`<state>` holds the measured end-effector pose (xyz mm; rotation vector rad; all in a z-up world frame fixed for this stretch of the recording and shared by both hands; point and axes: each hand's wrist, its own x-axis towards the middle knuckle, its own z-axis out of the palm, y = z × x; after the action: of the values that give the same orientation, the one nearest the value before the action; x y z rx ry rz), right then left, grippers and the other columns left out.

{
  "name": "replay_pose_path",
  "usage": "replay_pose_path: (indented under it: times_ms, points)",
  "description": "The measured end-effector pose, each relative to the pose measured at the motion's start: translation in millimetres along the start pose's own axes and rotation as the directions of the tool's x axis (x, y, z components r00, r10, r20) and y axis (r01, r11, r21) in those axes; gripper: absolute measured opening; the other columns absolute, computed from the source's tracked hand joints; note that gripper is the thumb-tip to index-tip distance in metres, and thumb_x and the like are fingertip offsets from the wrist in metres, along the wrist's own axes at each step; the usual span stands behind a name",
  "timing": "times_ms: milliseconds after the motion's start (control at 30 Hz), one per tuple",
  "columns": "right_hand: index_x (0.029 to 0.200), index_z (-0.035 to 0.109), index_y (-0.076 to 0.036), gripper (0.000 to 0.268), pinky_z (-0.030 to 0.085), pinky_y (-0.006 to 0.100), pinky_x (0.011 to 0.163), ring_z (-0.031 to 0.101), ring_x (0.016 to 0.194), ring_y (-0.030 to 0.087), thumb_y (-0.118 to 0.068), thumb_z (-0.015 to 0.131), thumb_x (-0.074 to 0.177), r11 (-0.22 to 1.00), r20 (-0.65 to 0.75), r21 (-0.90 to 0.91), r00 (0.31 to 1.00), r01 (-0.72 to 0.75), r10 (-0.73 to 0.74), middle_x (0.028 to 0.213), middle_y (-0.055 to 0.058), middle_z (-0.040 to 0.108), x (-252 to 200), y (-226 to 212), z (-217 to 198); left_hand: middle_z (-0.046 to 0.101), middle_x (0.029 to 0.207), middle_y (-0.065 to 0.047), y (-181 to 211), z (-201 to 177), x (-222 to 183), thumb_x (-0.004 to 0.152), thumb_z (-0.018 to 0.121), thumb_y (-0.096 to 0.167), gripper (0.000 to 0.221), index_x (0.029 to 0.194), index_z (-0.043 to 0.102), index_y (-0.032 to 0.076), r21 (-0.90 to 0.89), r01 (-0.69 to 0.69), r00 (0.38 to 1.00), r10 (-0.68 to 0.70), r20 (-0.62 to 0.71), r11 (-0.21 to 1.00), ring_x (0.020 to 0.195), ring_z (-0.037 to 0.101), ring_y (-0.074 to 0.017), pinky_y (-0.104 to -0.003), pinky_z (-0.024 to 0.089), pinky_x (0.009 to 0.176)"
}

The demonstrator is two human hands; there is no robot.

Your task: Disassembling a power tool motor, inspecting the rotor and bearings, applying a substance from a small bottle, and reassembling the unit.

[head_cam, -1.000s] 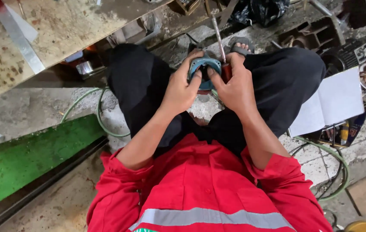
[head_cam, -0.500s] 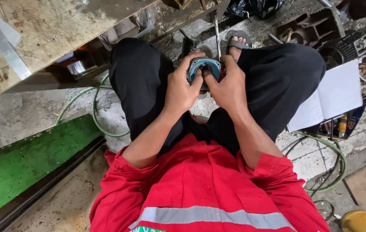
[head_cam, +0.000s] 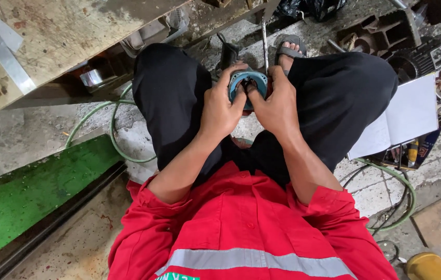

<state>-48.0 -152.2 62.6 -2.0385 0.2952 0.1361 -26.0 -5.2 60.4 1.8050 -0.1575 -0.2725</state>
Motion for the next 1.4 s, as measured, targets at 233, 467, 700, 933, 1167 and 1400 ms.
replay_pose_path:
  times_ms: [233, 467, 700, 933, 1167, 1400]
  points:
    - [0.113, 0.051, 0.002, 0.023, 0.033, 0.043, 0.059, 0.046, 0.067, 0.023, -0.012, 0.065, 0.101, 0.998, -0.004, 0.031, 0.999, 0.047, -0.047, 0.074, 0.01, 0.04, -2.5, -3.4, -1.0, 0.061, 0.142, -0.027, -7.1, 1.8, 0.1, 0.101, 0.051, 0.004, 0.039, 0.138, 0.059, 0.011, -0.029, 0.007, 1.0, -0.008, -0.023, 1.0, 0.129, 0.058, -0.0507, -0.061, 0.05, 0.105]
    - [0.118, 0.055, 0.002, 0.024, 0.047, 0.04, 0.053, 0.059, 0.062, 0.027, -0.02, 0.061, 0.109, 0.972, -0.043, 0.179, 0.988, 0.151, -0.145, 0.077, 0.016, 0.052, -0.9, 0.6, -8.9, 0.042, 0.161, -0.022, -10.5, -7.5, -5.7, 0.103, 0.058, 0.004, 0.047, 0.149, 0.054, 0.01, -0.282, -0.153, 0.985, 0.168, 0.032, 0.947, 0.148, 0.045, -0.0398, -0.053, 0.049, 0.115]
    - [0.122, 0.055, 0.001, 0.029, 0.051, 0.032, 0.046, 0.061, 0.054, 0.022, -0.026, 0.053, 0.112, 0.893, -0.121, 0.365, 0.965, 0.263, -0.234, 0.077, 0.017, 0.057, -9.5, 24.3, -19.9, -0.001, 0.176, -0.024, 10.6, -26.2, -12.1, 0.077, 0.048, -0.013, 0.098, 0.168, 0.023, 0.013, -0.378, -0.103, 0.917, 0.235, 0.323, 0.92, 0.155, 0.018, -0.0571, -0.057, 0.047, 0.118]
    - [0.116, 0.061, 0.007, 0.04, 0.047, 0.028, 0.044, 0.068, 0.067, 0.024, -0.031, 0.053, 0.11, 0.827, -0.149, 0.344, 0.896, 0.444, -0.419, 0.106, 0.02, 0.06, -12.9, 19.0, -19.6, 0.061, 0.144, 0.008, -22.1, -8.5, -2.0, 0.096, 0.057, 0.015, 0.05, 0.143, 0.064, 0.03, 0.504, -0.517, 0.772, 0.631, -0.073, 0.692, 0.081, 0.067, -0.0132, -0.033, 0.054, 0.085]
    - [0.119, 0.058, 0.012, 0.034, 0.049, 0.025, 0.042, 0.061, 0.05, 0.016, -0.02, 0.055, 0.106, 0.634, -0.096, 0.688, 0.91, 0.353, -0.402, 0.112, 0.024, 0.059, -21.1, 13.7, -13.2, 0.077, 0.121, -0.004, -17.6, -2.1, -2.2, 0.105, 0.053, 0.024, 0.033, 0.127, 0.076, 0.017, 0.495, -0.577, 0.594, 0.75, -0.292, 0.65, 0.055, 0.054, -0.0124, -0.028, 0.039, 0.087]
    - [0.115, 0.06, 0.016, 0.033, 0.049, 0.027, 0.04, 0.058, 0.048, 0.015, -0.014, 0.058, 0.103, 0.536, -0.074, 0.765, 0.875, 0.357, -0.478, 0.106, 0.027, 0.057, -24.4, 11.0, -16.7, 0.079, 0.115, -0.008, -22.8, -1.9, -4.3, 0.105, 0.056, 0.035, 0.036, 0.117, 0.079, 0.01, 0.47, -0.642, 0.512, 0.795, -0.326, 0.606, 0.053, 0.049, -0.0137, -0.034, 0.036, 0.086]
